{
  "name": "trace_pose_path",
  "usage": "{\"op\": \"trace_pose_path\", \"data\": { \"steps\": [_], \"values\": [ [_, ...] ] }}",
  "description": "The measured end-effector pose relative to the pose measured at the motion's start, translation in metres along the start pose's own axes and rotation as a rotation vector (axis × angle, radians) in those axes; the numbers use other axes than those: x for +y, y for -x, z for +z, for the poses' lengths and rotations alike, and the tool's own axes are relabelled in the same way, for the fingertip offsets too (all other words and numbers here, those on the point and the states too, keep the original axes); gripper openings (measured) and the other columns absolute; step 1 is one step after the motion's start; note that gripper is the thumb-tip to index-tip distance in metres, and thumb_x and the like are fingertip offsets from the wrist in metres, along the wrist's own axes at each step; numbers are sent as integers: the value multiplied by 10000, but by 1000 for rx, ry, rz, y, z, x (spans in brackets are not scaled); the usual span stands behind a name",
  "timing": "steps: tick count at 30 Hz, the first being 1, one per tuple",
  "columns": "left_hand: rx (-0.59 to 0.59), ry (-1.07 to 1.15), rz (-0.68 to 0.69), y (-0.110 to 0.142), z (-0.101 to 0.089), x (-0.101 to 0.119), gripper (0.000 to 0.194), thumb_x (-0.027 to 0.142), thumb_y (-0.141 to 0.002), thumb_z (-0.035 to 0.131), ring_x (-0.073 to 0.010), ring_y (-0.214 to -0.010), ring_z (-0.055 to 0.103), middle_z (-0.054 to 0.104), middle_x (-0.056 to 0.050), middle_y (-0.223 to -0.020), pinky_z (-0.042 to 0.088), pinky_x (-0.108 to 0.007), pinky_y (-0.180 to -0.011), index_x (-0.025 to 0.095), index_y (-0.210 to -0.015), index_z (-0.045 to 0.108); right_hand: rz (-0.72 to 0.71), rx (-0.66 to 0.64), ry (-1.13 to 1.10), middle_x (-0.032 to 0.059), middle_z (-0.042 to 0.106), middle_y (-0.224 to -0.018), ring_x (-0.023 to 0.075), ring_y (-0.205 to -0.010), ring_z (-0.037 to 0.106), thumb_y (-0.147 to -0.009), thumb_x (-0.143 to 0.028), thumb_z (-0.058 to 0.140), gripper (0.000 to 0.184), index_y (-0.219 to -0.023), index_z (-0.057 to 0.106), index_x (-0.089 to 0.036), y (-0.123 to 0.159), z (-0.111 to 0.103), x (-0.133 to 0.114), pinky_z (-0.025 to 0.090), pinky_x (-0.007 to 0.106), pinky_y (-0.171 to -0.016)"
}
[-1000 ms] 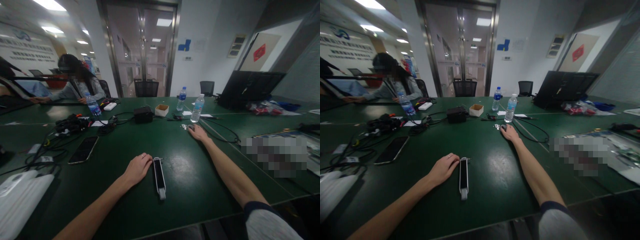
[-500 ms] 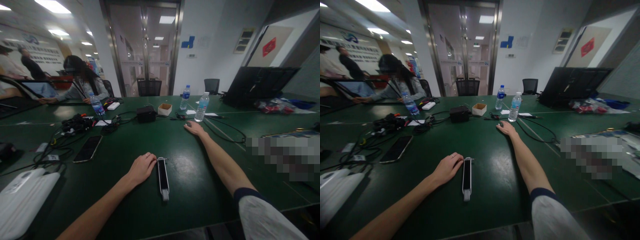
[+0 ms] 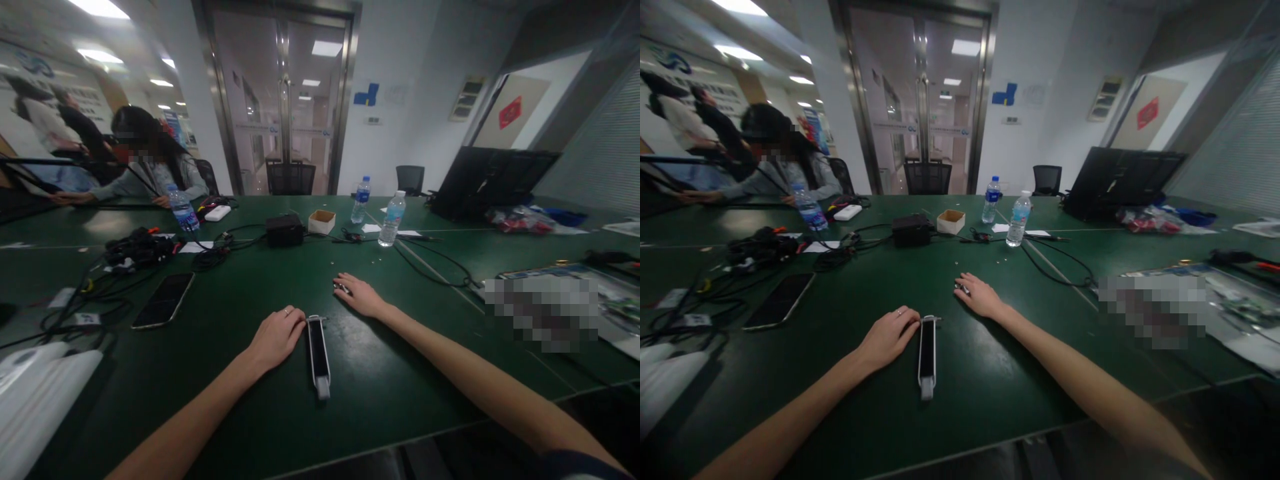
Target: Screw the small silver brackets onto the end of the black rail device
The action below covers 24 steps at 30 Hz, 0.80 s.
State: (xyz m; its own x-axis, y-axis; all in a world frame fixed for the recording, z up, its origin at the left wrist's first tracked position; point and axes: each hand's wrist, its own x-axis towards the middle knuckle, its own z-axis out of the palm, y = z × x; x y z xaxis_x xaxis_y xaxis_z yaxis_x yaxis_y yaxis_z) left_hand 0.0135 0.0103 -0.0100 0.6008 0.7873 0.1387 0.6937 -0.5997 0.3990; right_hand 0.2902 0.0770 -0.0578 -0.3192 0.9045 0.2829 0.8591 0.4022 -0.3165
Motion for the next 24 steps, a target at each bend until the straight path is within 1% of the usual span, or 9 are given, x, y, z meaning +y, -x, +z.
{"op": "trace_pose_path", "data": {
  "steps": [2, 4, 6, 9, 12, 16, 19, 21, 24],
  "values": [
    [-10, 5, -11, 1, 0, 0, 225, 276, -982, 384, -184, -867, 586, 585, -40, -1020, 481, -309, -757, 202, -1040, 588, -15, 11, 4, 85, 468, -1416, 235, -1361, 351, -928, -577, 352, 564, -1326, 532, -220, 10, 2, -11, 330, 411, -1103],
    [-18, 12, -17, 1, 0, 0, 224, 286, -980, 391, -184, -881, 586, 584, -37, -1031, 483, -308, -762, 206, -1059, 585, 14, 56, 45, 99, 422, -1449, 240, -1396, 276, -916, -605, 353, 619, -1365, 486, -200, 10, 0, -6, 264, 415, -1135],
    [-21, 18, -18, 1, 0, 0, 227, 294, -980, 396, -183, -895, 585, 581, -35, -1040, 485, -308, -770, 205, -1075, 582, 140, 105, 110, 133, 369, -1478, 263, -1419, 203, -922, -601, 332, 662, -1391, 448, -148, 2, -7, 13, 193, 427, -1154],
    [-32, 18, -36, 1, 1, -2, 229, 296, -982, 394, -179, -908, 582, 578, -35, -1052, 489, -306, -779, 205, -1079, 579, 465, 104, 191, 192, 230, -1527, 313, -1432, 110, -932, -571, 308, 715, -1441, 343, -70, -18, -25, 59, 134, 468, -1153],
    [-35, 19, -33, 1, 2, -2, 232, 295, -983, 382, -178, -903, 582, 579, -39, -1057, 490, -307, -780, 206, -1075, 575, 551, 4, 169, 209, 241, -1517, 316, -1424, 152, -953, -552, 223, 705, -1450, 313, -60, -34, -38, 94, 156, 514, -1134],
    [-26, 26, -27, 2, 1, -1, 245, 299, -985, 374, -181, -896, 579, 580, -41, -1052, 491, -319, -783, 201, -1083, 575, 418, -91, 133, 152, 295, -1510, 261, -1417, 211, -963, -526, 224, 639, -1420, 394, -113, -34, -35, 96, 169, 455, -1150],
    [-34, 23, -35, 2, -2, 2, 241, 297, -982, 380, -180, -893, 579, 580, -38, -1046, 491, -318, -779, 200, -1085, 576, 264, -133, 91, 79, 282, -1525, 206, -1422, 203, -962, -547, 227, 616, -1429, 395, -183, -17, -24, 71, 166, 401, -1165],
    [-42, 17, -40, 2, -2, 3, 238, 291, -982, 379, -179, -892, 580, 579, -38, -1047, 491, -316, -776, 200, -1081, 576, 118, -136, 22, 88, 279, -1524, 218, -1420, 208, -957, -573, 217, 645, -1441, 379, -178, 0, -19, 50, 159, 424, -1169],
    [-34, 1, -33, 1, -2, 2, 235, 285, -981, 381, -183, -885, 582, 581, -39, -1037, 488, -319, -772, 196, -1066, 581, 10, -132, -64, 57, 318, -1510, 207, -1409, 245, -957, -573, 233, 622, -1445, 373, -212, 24, -16, 24, 172, 416, -1175]
  ]
}}
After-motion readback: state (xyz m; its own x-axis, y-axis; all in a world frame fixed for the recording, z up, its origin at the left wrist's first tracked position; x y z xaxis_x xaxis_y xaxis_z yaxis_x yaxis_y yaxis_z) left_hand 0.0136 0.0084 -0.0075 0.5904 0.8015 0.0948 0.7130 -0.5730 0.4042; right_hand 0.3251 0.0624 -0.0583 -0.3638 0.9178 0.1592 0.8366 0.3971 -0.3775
